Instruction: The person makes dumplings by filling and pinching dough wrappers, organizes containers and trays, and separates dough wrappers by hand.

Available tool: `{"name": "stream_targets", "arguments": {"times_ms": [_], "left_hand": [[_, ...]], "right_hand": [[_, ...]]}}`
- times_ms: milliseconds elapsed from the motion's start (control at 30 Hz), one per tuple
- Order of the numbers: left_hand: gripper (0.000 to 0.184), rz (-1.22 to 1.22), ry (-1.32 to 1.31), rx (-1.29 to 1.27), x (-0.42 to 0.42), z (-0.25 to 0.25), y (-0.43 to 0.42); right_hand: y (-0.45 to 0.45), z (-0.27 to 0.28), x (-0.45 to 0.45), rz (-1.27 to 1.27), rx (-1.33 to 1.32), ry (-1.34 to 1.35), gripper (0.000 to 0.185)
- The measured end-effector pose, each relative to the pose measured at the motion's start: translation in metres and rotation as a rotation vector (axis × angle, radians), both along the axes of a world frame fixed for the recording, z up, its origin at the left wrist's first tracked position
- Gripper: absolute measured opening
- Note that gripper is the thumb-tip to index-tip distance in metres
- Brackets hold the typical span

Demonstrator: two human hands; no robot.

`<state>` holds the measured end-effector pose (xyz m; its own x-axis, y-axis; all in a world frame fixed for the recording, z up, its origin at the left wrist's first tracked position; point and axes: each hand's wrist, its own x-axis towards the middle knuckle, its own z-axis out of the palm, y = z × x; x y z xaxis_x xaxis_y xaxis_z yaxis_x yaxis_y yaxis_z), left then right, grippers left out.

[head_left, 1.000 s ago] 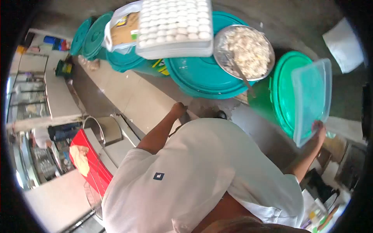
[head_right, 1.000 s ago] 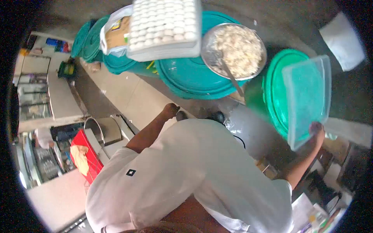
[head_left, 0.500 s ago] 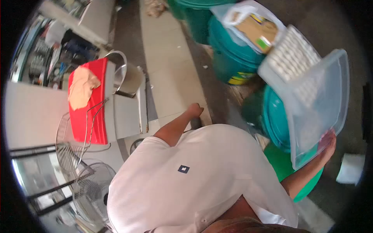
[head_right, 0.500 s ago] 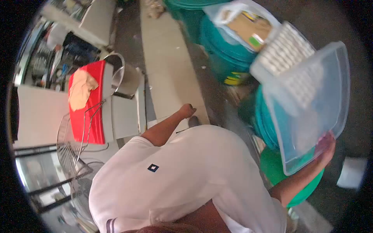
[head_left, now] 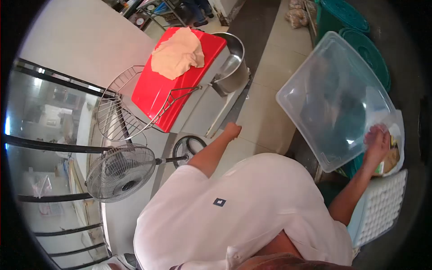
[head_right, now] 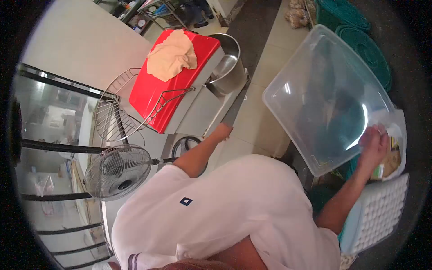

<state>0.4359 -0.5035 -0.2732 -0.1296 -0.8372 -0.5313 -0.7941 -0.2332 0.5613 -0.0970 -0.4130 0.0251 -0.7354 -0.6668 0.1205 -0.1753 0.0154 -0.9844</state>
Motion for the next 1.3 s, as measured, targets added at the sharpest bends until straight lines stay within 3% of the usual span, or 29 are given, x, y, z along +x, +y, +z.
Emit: {"name": "stream_targets", "arguments": {"times_ms": [33,167,367,433,567,633,733,767,1000,1100,1200,1300], "left_hand": [[0.047,0.235,0.018,0.150,-0.011,0.025,0.006],[0.046,0.306,0.011,0.192,-0.024,0.033,0.009],[0.046,0.236,-0.110,0.215,-0.049,0.026,-0.048],[0.046,0.158,-0.166,0.064,-0.058,0.028,-0.074],[0.047,0.278,-0.136,-0.014,-0.082,0.023,-0.110],[0.045,-0.051,-0.235,-0.058,-0.079,-0.008,-0.127],[0.045,-0.038,-0.288,0.045,-0.089,-0.009,-0.150],[0.045,0.177,-0.225,0.147,-0.103,0.022,-0.161],[0.047,0.262,-0.183,0.195,-0.091,0.002,-0.279],[0.045,0.182,-0.212,0.095,-0.077,-0.005,-0.350],[0.044,0.197,-0.211,0.045,-0.071,0.025,-0.424],[0.042,0.126,-0.226,-0.049,-0.045,-0.002,-0.491]], "right_hand": [[-0.022,0.000,0.011,0.016,0.007,-0.028,0.029],[-0.107,-0.025,0.017,0.043,-0.003,0.078,0.032],[-0.231,-0.031,-0.001,0.208,-0.050,0.128,0.032],[-0.269,-0.027,-0.006,0.228,-0.037,0.194,0.032],[-0.318,-0.006,0.021,0.286,-0.030,0.249,0.030],[-0.344,-0.010,0.029,0.372,-0.081,0.220,0.030],[-0.381,-0.016,0.047,0.436,-0.017,0.298,0.030],[-0.395,-0.019,0.054,0.466,-0.029,0.299,0.031],[-0.509,0.002,0.114,0.683,-0.139,0.319,0.029],[-0.565,0.006,0.105,0.656,-0.122,0.507,0.031],[-0.612,-0.006,0.083,0.623,-0.073,0.390,0.033],[-0.665,-0.035,0.061,0.630,0.122,0.483,0.037]]}}
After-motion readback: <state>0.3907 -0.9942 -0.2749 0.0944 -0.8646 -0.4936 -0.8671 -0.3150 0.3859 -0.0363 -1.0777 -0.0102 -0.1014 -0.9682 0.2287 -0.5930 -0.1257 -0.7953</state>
